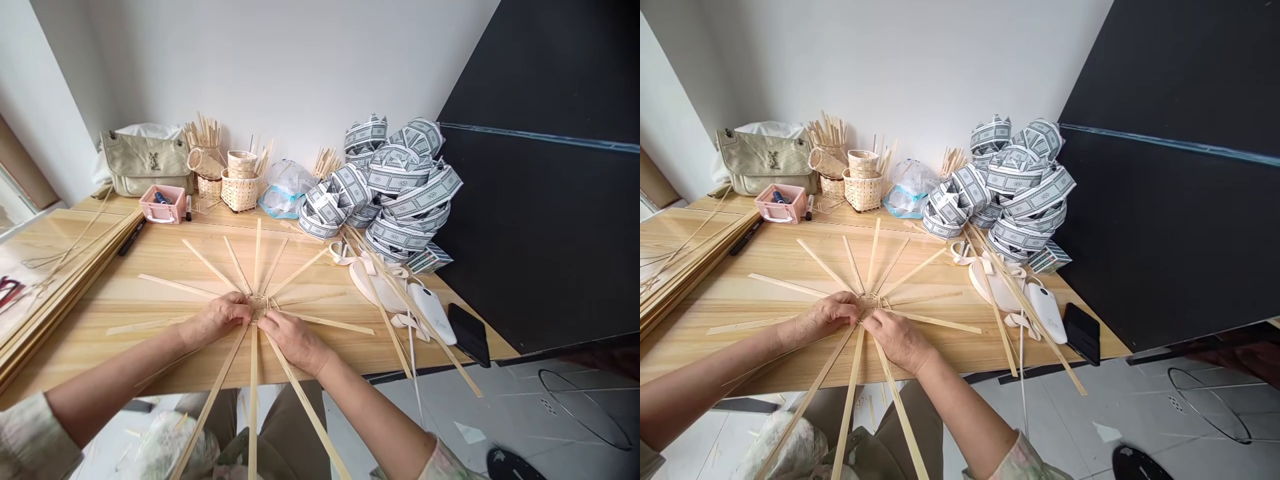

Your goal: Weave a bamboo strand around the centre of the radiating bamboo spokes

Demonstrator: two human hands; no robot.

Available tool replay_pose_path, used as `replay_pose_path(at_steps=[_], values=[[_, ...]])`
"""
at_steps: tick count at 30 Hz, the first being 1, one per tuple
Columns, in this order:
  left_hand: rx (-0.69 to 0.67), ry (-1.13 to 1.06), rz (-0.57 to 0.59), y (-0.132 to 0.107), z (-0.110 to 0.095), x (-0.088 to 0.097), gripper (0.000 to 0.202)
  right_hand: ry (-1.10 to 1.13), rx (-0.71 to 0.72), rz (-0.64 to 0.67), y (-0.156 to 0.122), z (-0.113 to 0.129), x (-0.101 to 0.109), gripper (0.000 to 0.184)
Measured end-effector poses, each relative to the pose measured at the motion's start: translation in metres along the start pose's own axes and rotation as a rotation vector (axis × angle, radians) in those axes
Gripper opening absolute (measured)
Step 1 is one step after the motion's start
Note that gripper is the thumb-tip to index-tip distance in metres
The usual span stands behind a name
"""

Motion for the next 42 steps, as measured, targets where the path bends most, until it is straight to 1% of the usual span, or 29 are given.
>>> replay_pose_path(at_steps=[4, 6, 9, 10, 13, 14, 16, 17, 19, 21, 23, 26, 28, 31, 33, 36, 39, 42], values=[[-0.01, -0.035, -0.006, 0.0, 0.002, 0.001, 0.02, -0.012, -0.022, -0.004, 0.001, -0.001, -0.001, 0.018], [-0.019, -0.059, 0.041, 0.0, 0.002, 0.0, 0.019, 0.007, -0.044, -0.007, 0.002, -0.003, -0.003, 0.017], [-0.042, -0.106, 0.144, 0.0, 0.002, -0.002, 0.011, 0.043, -0.079, -0.008, 0.003, -0.005, -0.006, 0.014], [-0.057, -0.114, 0.164, -0.001, 0.001, -0.001, 0.013, 0.056, -0.087, -0.012, 0.003, -0.005, -0.007, 0.014], [-0.105, -0.106, 0.171, -0.003, -0.004, 0.003, 0.033, 0.101, -0.113, -0.033, 0.006, -0.005, -0.008, 0.015], [-0.109, -0.104, 0.17, -0.003, -0.006, 0.003, 0.034, 0.118, -0.124, -0.037, 0.006, -0.006, -0.008, 0.015], [-0.094, -0.103, 0.171, -0.003, -0.009, 0.004, 0.027, 0.161, -0.135, -0.027, 0.006, -0.007, -0.007, 0.015], [-0.08, -0.099, 0.172, -0.003, -0.01, 0.005, 0.024, 0.197, -0.123, -0.016, 0.005, -0.007, -0.006, 0.015], [-0.044, -0.092, 0.183, -0.003, -0.011, 0.005, 0.025, 0.299, -0.06, 0.013, 0.001, -0.008, -0.002, 0.018], [-0.01, -0.102, 0.204, -0.002, -0.01, 0.006, 0.025, 0.415, 0.013, 0.04, -0.005, -0.009, 0.005, 0.026], [0.011, -0.131, 0.242, -0.003, -0.008, 0.006, 0.022, 0.51, 0.02, 0.063, -0.011, -0.013, 0.014, 0.029], [0.002, -0.165, 0.301, -0.004, -0.007, 0.006, 0.023, 0.595, -0.099, 0.095, -0.012, -0.021, 0.021, 0.02], [-0.012, -0.183, 0.325, -0.005, -0.007, 0.007, 0.025, 0.614, -0.186, 0.129, -0.006, -0.02, 0.021, 0.013], [-0.024, -0.213, 0.348, -0.004, -0.008, 0.008, 0.028, 0.601, -0.282, 0.146, 0.005, -0.018, 0.016, 0.015], [-0.025, -0.232, 0.374, -0.003, -0.007, 0.008, 0.029, 0.601, -0.318, 0.116, 0.01, -0.018, 0.013, 0.016], [-0.041, -0.278, 0.398, -0.001, -0.007, 0.008, 0.03, 0.609, -0.331, 0.058, 0.012, -0.02, 0.009, 0.012], [-0.074, -0.336, 0.383, 0.0, -0.008, 0.011, 0.028, 0.586, -0.355, 0.019, 0.013, -0.022, 0.005, 0.006], [-0.097, -0.351, 0.353, 0.0, -0.009, 0.014, 0.022, 0.567, -0.401, -0.016, 0.014, -0.024, 0.0, 0.008]])
Point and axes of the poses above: each hand's wrist, its own y-axis towards the middle knuckle, its own x-axis out of the back of the hand, z = x × y, the point moved 8 cm from there along y, towards the middle knuckle, and after that the axes turned 15 degrees about z, right-handed, at the moved point
